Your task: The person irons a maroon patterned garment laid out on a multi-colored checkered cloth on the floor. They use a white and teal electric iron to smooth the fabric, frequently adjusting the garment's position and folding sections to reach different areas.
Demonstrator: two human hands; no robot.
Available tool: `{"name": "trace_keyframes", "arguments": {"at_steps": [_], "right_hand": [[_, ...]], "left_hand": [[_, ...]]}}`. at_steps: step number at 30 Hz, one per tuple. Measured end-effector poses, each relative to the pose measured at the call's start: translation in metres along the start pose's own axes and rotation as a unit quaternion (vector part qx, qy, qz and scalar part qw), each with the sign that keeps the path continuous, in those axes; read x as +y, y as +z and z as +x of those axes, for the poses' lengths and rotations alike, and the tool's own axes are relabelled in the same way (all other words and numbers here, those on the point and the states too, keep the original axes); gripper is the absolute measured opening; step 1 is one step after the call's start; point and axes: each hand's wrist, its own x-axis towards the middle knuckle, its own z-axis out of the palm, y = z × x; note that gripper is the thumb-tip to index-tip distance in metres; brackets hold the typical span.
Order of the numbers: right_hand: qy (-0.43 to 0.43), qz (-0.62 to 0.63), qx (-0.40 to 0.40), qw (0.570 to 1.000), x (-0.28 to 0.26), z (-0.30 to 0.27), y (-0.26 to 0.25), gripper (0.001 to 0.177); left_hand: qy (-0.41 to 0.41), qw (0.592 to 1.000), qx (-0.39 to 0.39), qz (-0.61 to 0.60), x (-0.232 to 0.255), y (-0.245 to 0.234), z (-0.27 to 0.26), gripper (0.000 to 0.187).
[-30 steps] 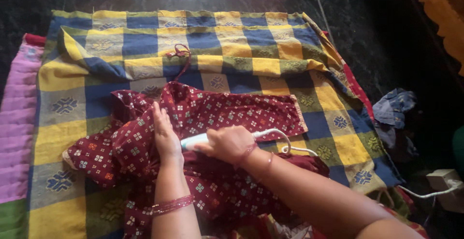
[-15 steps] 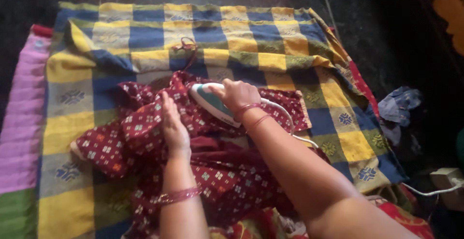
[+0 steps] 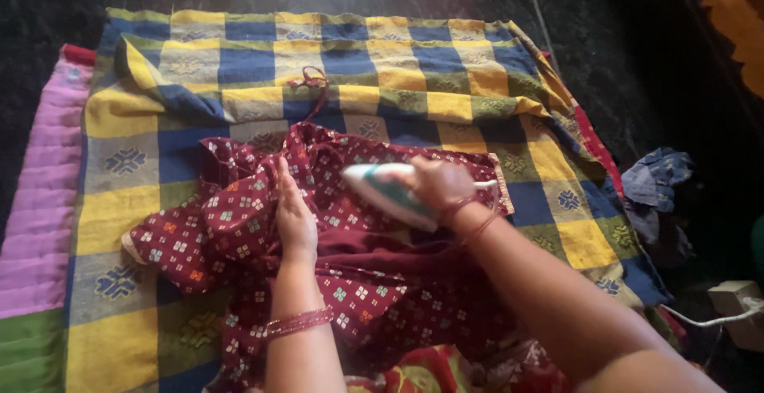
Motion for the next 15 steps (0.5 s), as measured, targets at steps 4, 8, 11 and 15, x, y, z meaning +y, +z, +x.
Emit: {"name": "trace_keyframes", "arguments": {"at_steps": [4, 8, 11, 15], "right_hand": [[0.129, 0.036, 0.039, 0.990, 0.052, 0.005, 0.005, 0.066], [0.207, 0.047, -0.004, 0.977, 0.082, -0.009, 0.006, 0.063], [0.236, 0.075, -0.003, 0.969, 0.107, -0.034, 0.006, 0.057], [0.276, 0.044, -0.022, 0.960, 0.157, -0.079, 0.017, 0.050]], "left_hand": [[-0.004, 0.995, -0.018, 0.102, -0.002, 0.002, -0.001, 0.067], [-0.069, 0.978, -0.068, 0.187, 0.001, 0.007, -0.002, 0.068], [-0.082, 0.938, -0.153, 0.300, 0.012, 0.012, -0.007, 0.066], [-0.116, 0.832, -0.278, 0.466, 0.041, 0.027, -0.025, 0.060]]}}
